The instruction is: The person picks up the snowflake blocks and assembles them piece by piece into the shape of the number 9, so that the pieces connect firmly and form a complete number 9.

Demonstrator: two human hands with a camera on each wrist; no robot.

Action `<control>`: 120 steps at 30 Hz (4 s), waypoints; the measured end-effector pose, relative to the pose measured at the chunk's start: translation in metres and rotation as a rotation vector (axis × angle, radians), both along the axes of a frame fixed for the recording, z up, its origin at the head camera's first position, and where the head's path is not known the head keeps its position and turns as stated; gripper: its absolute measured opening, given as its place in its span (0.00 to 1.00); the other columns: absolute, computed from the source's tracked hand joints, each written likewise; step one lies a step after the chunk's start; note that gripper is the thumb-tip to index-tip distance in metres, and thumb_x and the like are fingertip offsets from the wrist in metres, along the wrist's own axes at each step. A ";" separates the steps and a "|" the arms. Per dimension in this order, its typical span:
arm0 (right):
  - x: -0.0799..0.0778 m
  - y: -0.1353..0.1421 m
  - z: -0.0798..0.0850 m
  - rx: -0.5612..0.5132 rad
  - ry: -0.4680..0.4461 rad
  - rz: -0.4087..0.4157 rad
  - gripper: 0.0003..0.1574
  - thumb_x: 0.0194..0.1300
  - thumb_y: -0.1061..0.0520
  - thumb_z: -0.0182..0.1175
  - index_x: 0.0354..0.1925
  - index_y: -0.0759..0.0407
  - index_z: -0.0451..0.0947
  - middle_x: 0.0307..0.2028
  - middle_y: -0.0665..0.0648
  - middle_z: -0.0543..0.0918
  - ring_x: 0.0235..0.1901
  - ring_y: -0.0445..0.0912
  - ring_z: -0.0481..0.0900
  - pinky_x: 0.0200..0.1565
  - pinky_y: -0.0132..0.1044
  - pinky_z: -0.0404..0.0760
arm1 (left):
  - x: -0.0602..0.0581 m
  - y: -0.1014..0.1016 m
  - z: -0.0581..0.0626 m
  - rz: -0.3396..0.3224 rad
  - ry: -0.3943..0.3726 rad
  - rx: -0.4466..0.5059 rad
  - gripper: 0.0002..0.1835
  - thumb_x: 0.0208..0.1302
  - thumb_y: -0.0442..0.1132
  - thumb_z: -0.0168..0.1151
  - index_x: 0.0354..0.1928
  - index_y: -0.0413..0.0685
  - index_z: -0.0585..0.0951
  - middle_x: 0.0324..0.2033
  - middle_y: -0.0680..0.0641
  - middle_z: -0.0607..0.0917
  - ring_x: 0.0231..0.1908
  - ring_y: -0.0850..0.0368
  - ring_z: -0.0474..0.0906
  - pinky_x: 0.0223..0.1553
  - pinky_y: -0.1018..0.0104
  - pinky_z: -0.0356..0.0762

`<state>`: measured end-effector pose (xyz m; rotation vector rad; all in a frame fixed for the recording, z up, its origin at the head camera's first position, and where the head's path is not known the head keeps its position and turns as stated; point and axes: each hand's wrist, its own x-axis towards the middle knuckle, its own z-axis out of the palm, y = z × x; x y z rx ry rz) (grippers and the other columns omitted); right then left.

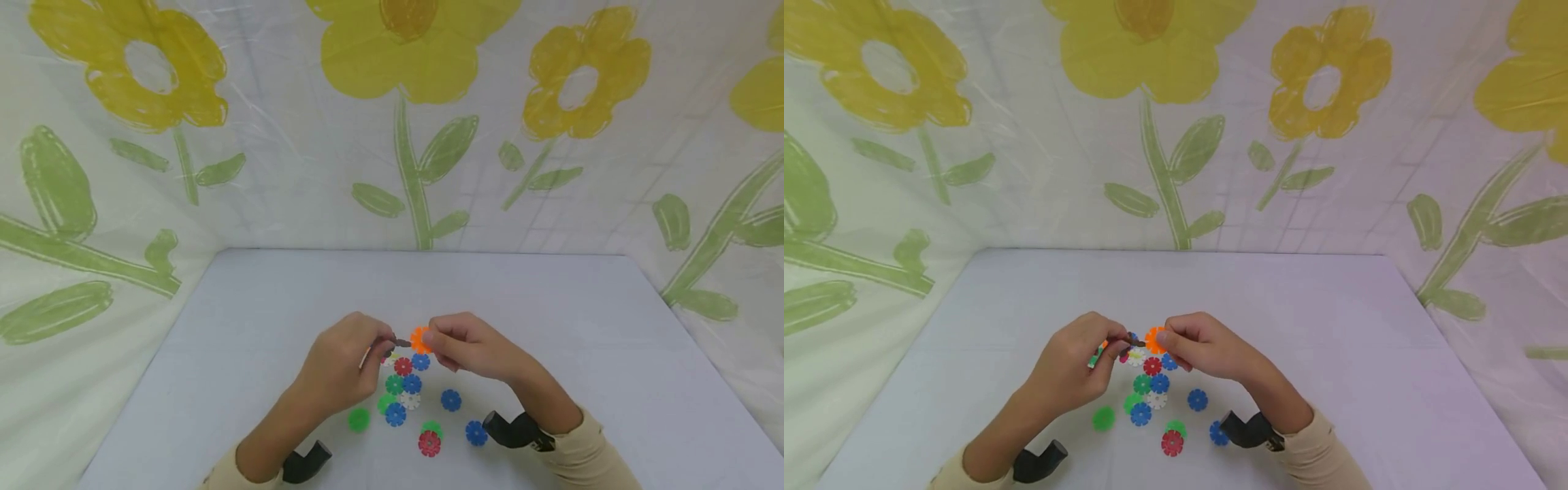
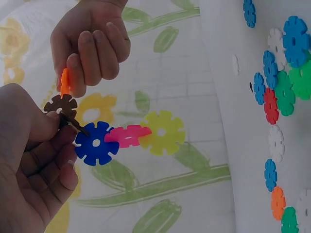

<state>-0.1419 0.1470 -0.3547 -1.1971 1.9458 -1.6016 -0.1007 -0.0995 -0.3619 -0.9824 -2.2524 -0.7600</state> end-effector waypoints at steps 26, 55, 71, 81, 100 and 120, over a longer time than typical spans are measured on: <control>0.002 -0.015 -0.011 -0.045 -0.059 -0.005 0.21 0.77 0.63 0.49 0.23 0.58 0.68 0.15 0.57 0.63 0.14 0.45 0.61 0.16 0.33 0.57 | -0.007 -0.002 -0.011 -0.086 0.163 0.051 0.03 0.64 0.33 0.60 0.33 0.41 0.81 0.24 0.51 0.82 0.24 0.59 0.76 0.28 0.75 0.78; -0.033 -0.055 -0.039 0.479 0.310 -0.099 0.05 0.71 0.57 0.63 0.39 0.56 0.84 0.24 0.42 0.77 0.22 0.38 0.71 0.27 0.31 0.75 | -0.016 -0.044 0.012 -0.097 -0.196 0.095 0.15 0.60 0.25 0.69 0.47 0.48 0.86 0.34 0.60 0.83 0.34 0.65 0.76 0.35 0.71 0.79; -0.055 -0.111 -0.068 0.959 0.358 -0.104 0.29 0.67 0.56 0.64 0.65 0.47 0.73 0.19 0.48 0.72 0.14 0.43 0.69 0.20 0.30 0.70 | -0.018 -0.049 0.012 -0.145 -0.242 0.095 0.19 0.62 0.19 0.61 0.46 0.49 0.86 0.29 0.59 0.76 0.29 0.64 0.69 0.28 0.72 0.73; -0.056 -0.115 -0.080 0.867 0.271 -0.205 0.13 0.61 0.54 0.71 0.43 0.49 0.80 0.22 0.48 0.74 0.19 0.43 0.71 0.23 0.31 0.72 | -0.017 -0.047 0.014 -0.152 -0.266 0.085 0.15 0.64 0.22 0.61 0.47 0.47 0.86 0.32 0.58 0.79 0.32 0.64 0.72 0.31 0.71 0.77; -0.041 -0.065 -0.043 0.574 0.227 -0.032 0.08 0.70 0.57 0.63 0.32 0.50 0.78 0.23 0.46 0.77 0.22 0.39 0.73 0.27 0.32 0.77 | -0.014 -0.042 0.016 -0.127 -0.383 0.139 0.10 0.67 0.27 0.63 0.47 0.46 0.85 0.36 0.58 0.84 0.32 0.66 0.79 0.34 0.69 0.82; 0.012 -0.012 -0.001 -0.075 0.197 -0.165 0.20 0.70 0.72 0.56 0.57 0.61 0.75 0.23 0.53 0.78 0.19 0.43 0.74 0.20 0.35 0.78 | -0.005 -0.025 0.012 -0.243 -0.472 0.131 0.14 0.67 0.24 0.60 0.48 0.48 0.84 0.33 0.59 0.80 0.33 0.65 0.78 0.35 0.68 0.83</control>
